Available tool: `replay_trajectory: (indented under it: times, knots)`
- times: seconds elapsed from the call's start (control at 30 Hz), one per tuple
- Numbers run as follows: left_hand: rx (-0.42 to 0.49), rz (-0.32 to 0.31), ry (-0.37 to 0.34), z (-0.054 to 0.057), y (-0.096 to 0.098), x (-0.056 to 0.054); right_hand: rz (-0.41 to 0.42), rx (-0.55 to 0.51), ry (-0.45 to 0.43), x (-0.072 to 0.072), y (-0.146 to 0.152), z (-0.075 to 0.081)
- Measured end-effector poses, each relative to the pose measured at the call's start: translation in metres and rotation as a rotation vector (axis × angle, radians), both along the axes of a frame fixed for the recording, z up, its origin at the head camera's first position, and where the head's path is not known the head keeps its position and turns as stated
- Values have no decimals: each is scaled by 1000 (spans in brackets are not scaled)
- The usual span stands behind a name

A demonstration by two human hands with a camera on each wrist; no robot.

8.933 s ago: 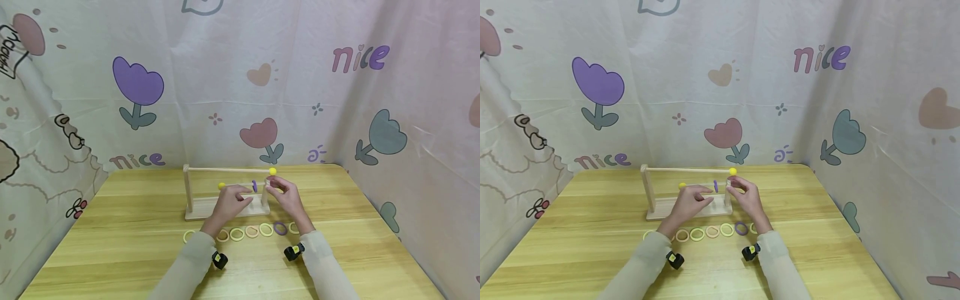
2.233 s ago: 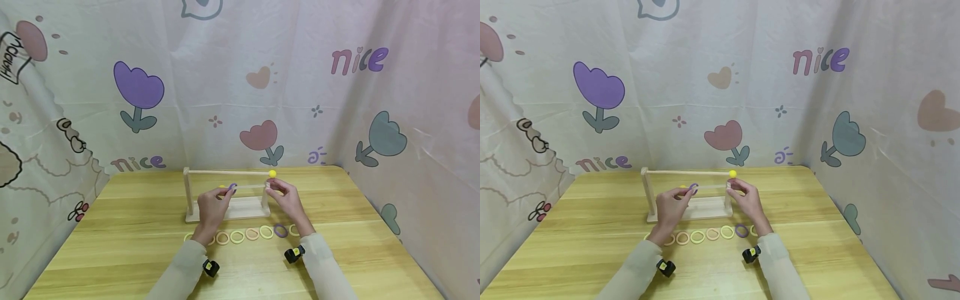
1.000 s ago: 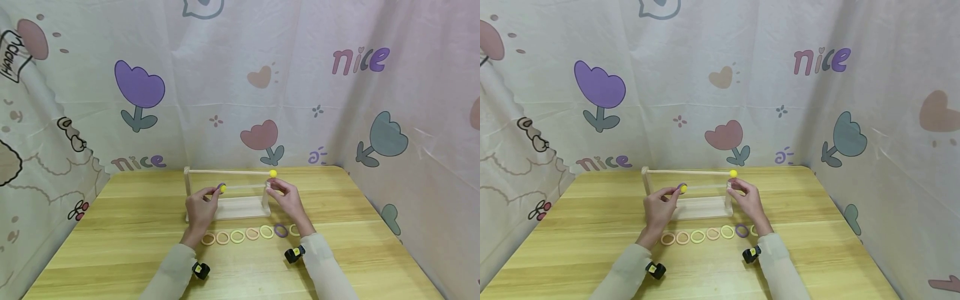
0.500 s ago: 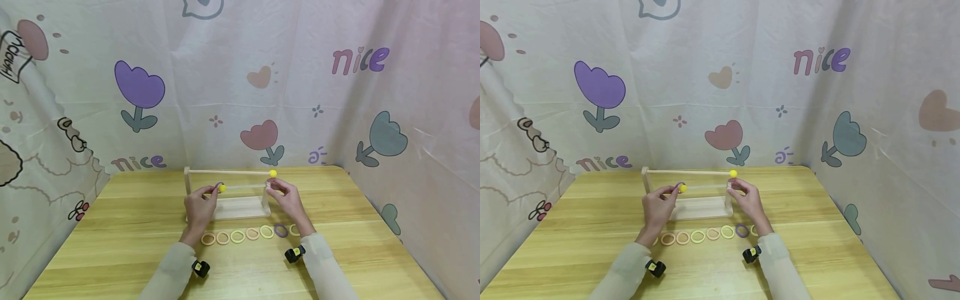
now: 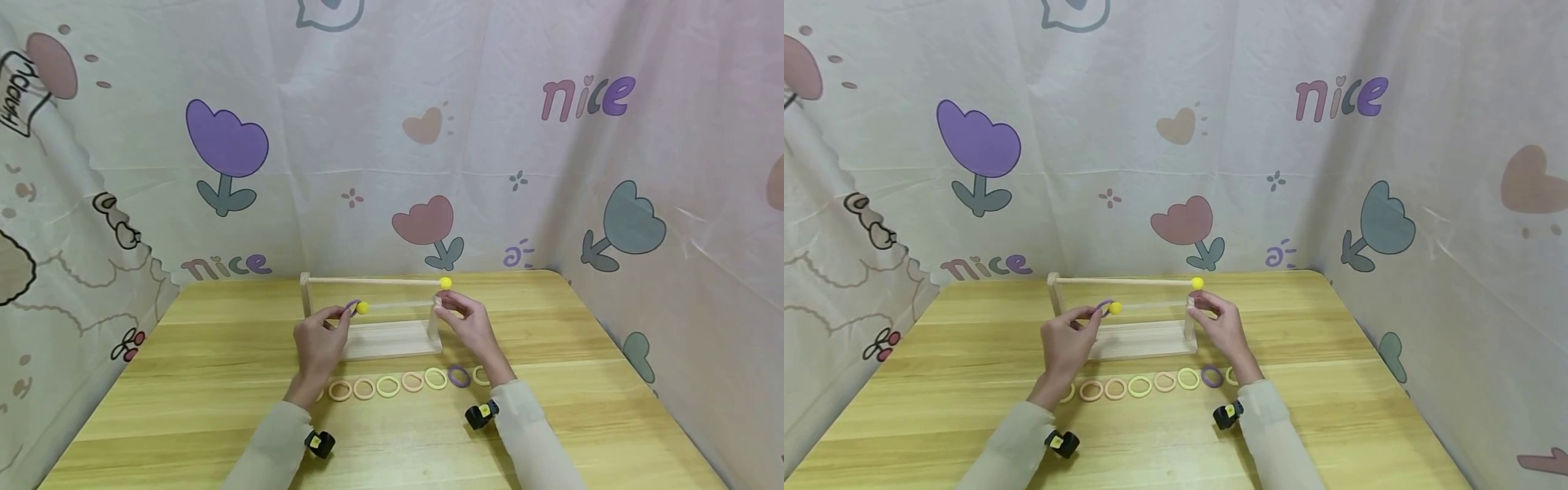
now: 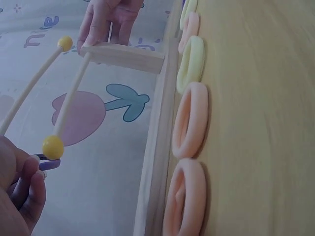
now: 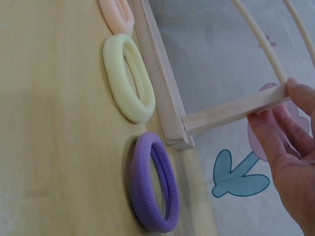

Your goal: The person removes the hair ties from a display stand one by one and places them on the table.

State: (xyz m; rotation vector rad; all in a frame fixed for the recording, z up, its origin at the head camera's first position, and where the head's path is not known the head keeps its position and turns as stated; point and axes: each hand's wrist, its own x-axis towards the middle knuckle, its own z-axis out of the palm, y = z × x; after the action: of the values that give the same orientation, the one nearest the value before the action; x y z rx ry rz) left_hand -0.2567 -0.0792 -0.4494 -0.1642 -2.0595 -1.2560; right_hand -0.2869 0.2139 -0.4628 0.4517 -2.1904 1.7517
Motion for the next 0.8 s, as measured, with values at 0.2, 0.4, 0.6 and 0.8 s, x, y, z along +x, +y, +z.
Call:
replay_trajectory:
  times: [0.2,0.4,0.6,0.8]
  knots:
    - [-30,-3,25,2,-8,4,8,-7,8,-1,0,-2]
    - [-57,-9,73,3,-14,8,11,-6,21,-1,-1,-1]
    - [-87,-23,89,5,-23,12,11,-10,20,-1,-1,-1]
    - [-103,-69,95,11,-35,16,7,-15,29,-1,-1,-1]
